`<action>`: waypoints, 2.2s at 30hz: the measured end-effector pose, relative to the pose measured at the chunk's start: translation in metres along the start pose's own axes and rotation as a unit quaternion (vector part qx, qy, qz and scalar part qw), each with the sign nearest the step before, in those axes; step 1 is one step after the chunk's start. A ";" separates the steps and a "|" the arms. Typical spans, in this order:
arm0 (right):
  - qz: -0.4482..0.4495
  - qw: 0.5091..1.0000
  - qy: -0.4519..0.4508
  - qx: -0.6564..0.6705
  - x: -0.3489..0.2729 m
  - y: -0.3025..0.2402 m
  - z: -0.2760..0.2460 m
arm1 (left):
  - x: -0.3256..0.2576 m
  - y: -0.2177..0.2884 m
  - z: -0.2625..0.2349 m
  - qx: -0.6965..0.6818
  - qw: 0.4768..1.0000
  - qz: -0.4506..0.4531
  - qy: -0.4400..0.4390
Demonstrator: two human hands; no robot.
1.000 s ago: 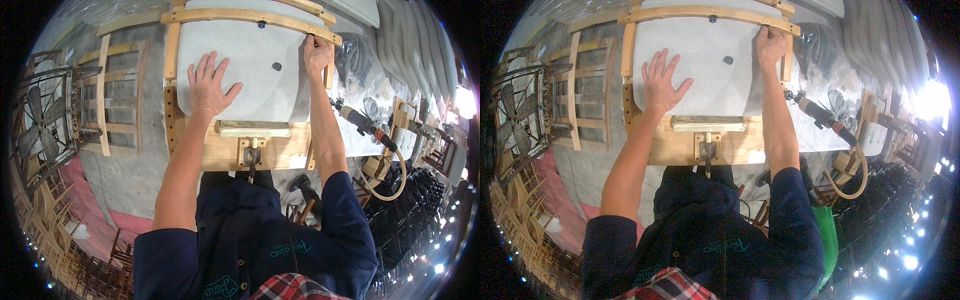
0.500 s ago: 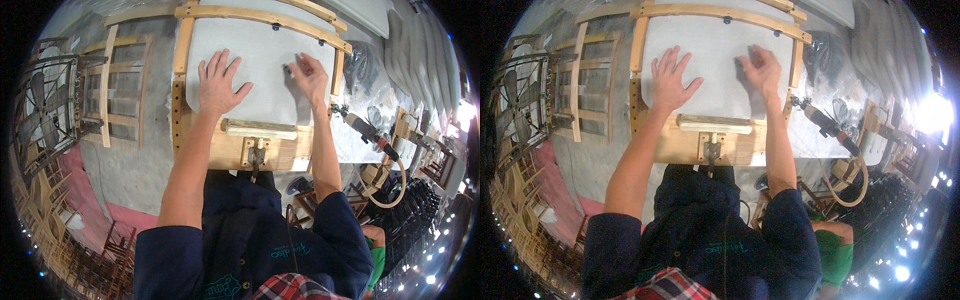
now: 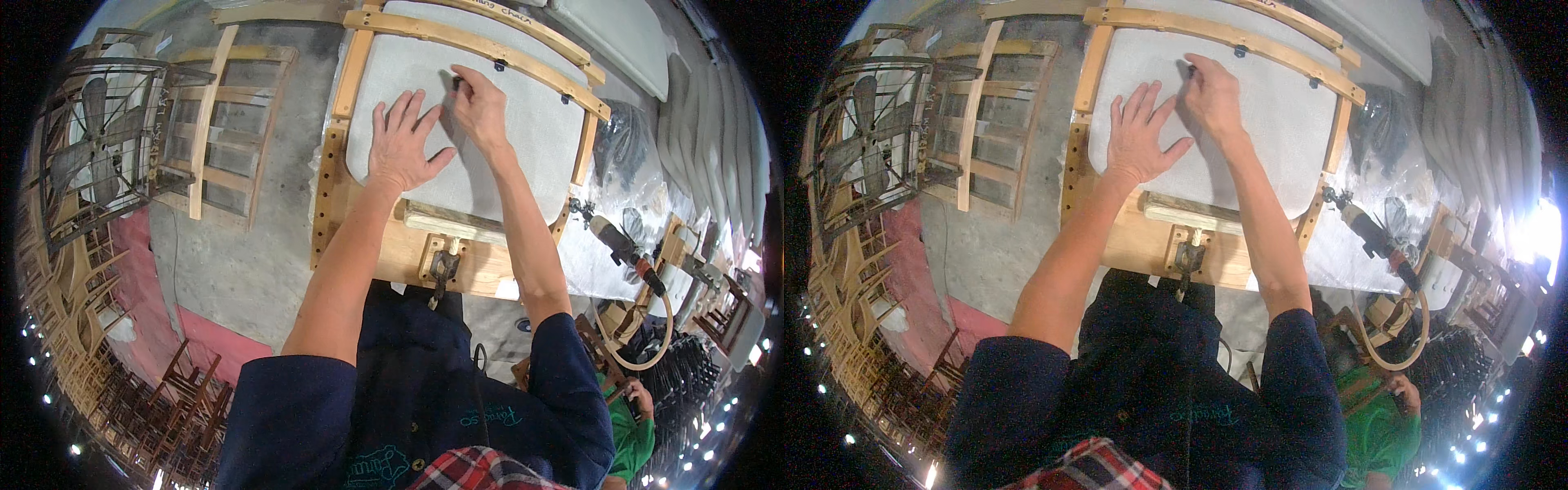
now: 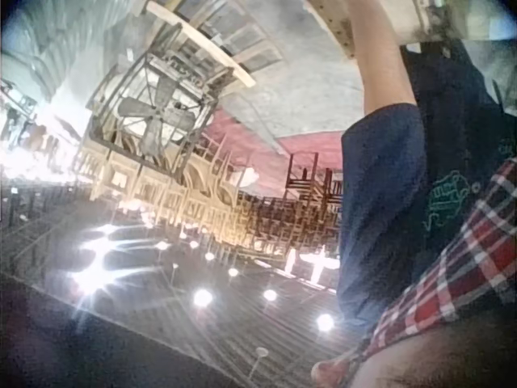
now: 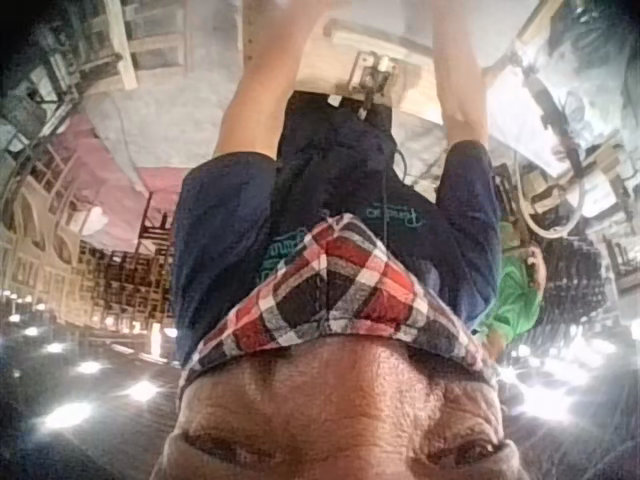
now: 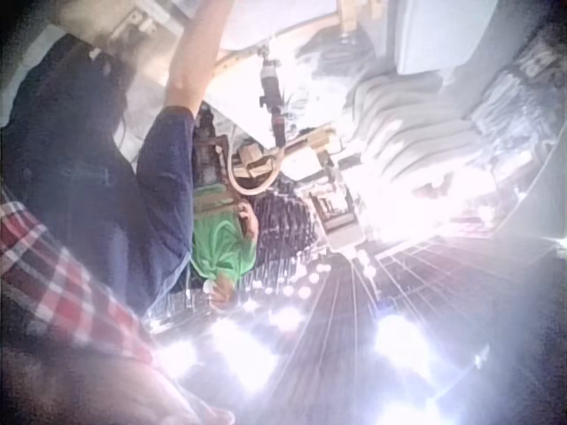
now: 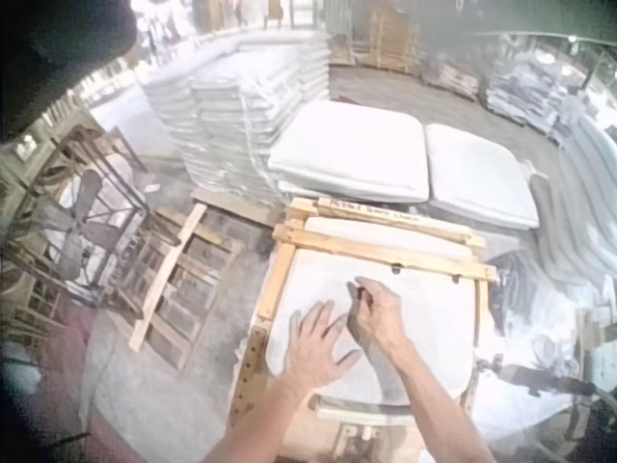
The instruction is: The person uses a pneumatic drill to fasten white foam cushions to wooden chair frames. They repeatedly position the cushions, drive fasteners into the frame, and remove the finished assemblies to place them aside.
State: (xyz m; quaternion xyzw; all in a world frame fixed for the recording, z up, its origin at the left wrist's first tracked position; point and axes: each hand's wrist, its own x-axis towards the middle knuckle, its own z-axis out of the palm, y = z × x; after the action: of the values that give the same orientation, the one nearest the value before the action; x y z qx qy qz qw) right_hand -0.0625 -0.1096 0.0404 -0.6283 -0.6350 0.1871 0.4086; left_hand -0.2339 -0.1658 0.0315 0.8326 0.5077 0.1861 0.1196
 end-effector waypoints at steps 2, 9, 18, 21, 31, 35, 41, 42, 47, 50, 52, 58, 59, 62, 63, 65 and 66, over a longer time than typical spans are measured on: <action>-0.021 0.999 0.002 0.032 0.014 -0.005 0.019 | 0.001 0.002 -0.002 0.012 1.000 -0.007 -0.025; -0.035 0.997 0.065 0.008 0.054 -0.011 0.058 | 0.001 0.003 -0.004 0.022 0.998 -0.023 -0.059; -0.263 0.950 0.077 -0.148 0.089 0.005 0.065 | 0.000 0.000 -0.002 -0.029 0.999 -0.015 -0.027; -0.273 0.946 0.064 -0.162 0.091 0.009 0.066 | 0.000 -0.001 -0.003 -0.040 0.999 0.000 0.004; -0.195 0.975 0.072 -0.079 0.084 0.019 0.065 | 0.001 0.001 -0.004 -0.033 0.999 -0.009 -0.005; -0.205 0.972 0.079 -0.085 0.085 0.020 0.067 | 0.000 0.002 -0.004 -0.030 0.999 -0.010 -0.008; -0.184 0.971 0.071 -0.134 0.084 0.013 0.068 | 0.001 0.003 -0.007 -0.025 0.999 -0.013 -0.021; -0.178 0.972 0.072 -0.133 0.084 0.013 0.068 | 0.002 0.003 -0.007 -0.023 0.999 -0.014 -0.023; -0.152 0.983 0.058 -0.085 0.071 0.009 0.056 | 0.002 0.002 -0.005 -0.018 0.999 -0.013 -0.026; -0.148 0.983 0.024 -0.110 0.046 0.002 0.029 | 0.001 0.001 -0.004 -0.011 0.999 -0.014 -0.028; -0.170 0.976 0.006 -0.136 0.026 0.015 0.007 | 0.000 0.001 -0.005 -0.004 0.999 -0.019 -0.039; -0.120 0.962 -0.063 -0.239 -0.047 0.030 -0.057 | -0.001 0.001 -0.005 -0.007 0.999 -0.015 -0.032; -0.100 0.957 -0.078 -0.262 -0.058 0.030 -0.067 | 0.000 0.002 -0.004 -0.010 0.999 -0.013 -0.030; -0.039 0.944 -0.099 -0.313 -0.087 0.034 -0.087 | -0.001 0.001 -0.001 -0.007 1.000 -0.011 -0.019; -0.017 0.940 -0.090 -0.329 -0.092 0.035 -0.090 | -0.001 0.001 0.000 -0.006 1.000 -0.009 -0.013; 0.014 0.938 -0.072 -0.340 -0.093 0.037 -0.091 | 0.000 0.001 -0.001 -0.012 1.000 -0.005 -0.004; 0.015 0.940 -0.064 -0.335 -0.092 0.036 -0.091 | 0.001 0.001 -0.002 -0.013 1.000 -0.003 0.001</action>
State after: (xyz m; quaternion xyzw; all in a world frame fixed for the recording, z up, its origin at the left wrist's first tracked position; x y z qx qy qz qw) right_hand 0.0178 -0.2169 0.0415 -0.7247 -0.6766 0.0097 0.1303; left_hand -0.2333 -0.1653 0.0344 0.8292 0.5079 0.1935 0.1303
